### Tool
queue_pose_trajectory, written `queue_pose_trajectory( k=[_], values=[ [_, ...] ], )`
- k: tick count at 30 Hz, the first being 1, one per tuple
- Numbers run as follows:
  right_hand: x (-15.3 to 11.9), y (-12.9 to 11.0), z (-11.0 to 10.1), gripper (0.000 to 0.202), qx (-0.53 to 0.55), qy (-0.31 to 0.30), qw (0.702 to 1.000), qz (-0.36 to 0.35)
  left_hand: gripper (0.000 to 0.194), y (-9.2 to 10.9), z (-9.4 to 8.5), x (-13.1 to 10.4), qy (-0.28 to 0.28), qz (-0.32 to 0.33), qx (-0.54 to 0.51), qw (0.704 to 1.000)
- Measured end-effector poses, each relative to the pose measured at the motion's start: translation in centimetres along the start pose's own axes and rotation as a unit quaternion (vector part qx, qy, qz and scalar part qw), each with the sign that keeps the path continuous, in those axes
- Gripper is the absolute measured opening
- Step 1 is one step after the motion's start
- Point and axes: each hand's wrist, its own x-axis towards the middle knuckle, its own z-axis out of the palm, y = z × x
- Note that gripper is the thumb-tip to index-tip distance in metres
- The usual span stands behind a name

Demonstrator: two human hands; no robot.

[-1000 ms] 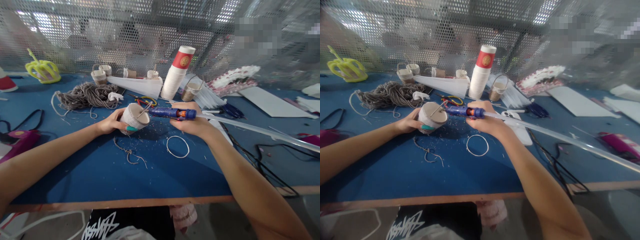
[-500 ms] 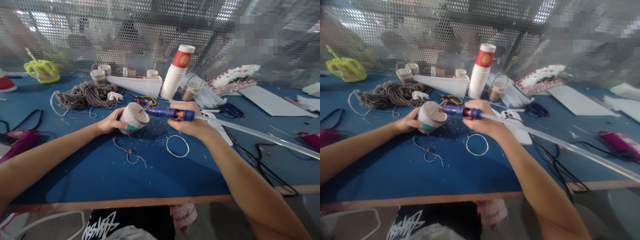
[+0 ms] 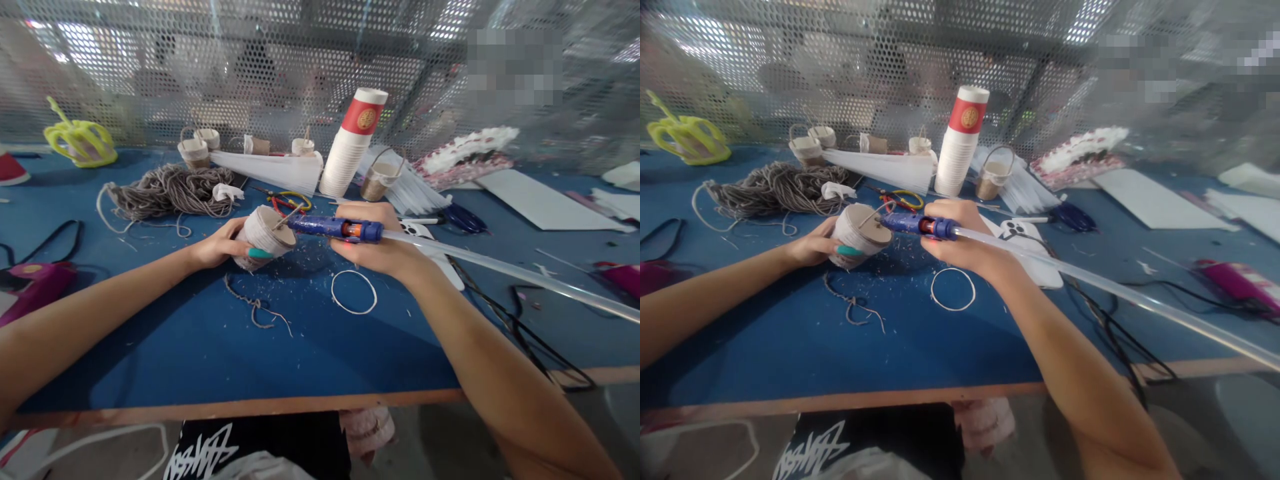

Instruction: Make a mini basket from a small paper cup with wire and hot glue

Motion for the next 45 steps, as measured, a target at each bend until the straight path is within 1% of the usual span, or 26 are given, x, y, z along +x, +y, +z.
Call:
queue_pose_trajectory(
  k=[10, 12, 16, 24, 32, 38, 45],
  values=[
    [-0.25, 0.11, -0.11, 0.017, 0.012, 0.063, 0.997, -0.045, 0.056, -0.01, 0.23, 0.02, -0.001, 0.008, -0.033, 0.999],
    [-0.24, 0.13, -0.12, 0.016, 0.010, 0.061, 0.997, -0.046, 0.057, 0.01, 0.29, -0.01, 0.004, 0.007, -0.034, 0.999],
    [-0.18, 0.20, -0.09, 0.017, 0.003, 0.038, 0.999, -0.033, 0.057, -0.03, 0.15, -0.09, 0.009, 0.001, -0.028, 1.000],
    [-0.22, 0.47, -0.14, 0.018, -0.014, 0.024, 0.999, -0.036, 0.056, -0.26, -0.29, -0.16, 0.007, -0.009, -0.022, 1.000],
    [-0.28, 0.61, -0.38, 0.017, -0.021, 0.035, 0.998, -0.045, 0.056, -0.03, -0.05, -0.13, 0.015, -0.007, -0.031, 0.999],
    [-0.17, 0.65, -0.71, 0.016, -0.027, 0.020, 0.999, -0.033, 0.058, -0.24, -0.10, -0.03, -0.005, 0.014, -0.024, 1.000],
    [-0.20, 0.57, -0.82, 0.015, -0.031, 0.024, 0.998, -0.042, 0.056, 0.05, 0.14, -0.09, -0.019, 0.006, -0.039, 0.999]
  ],
)
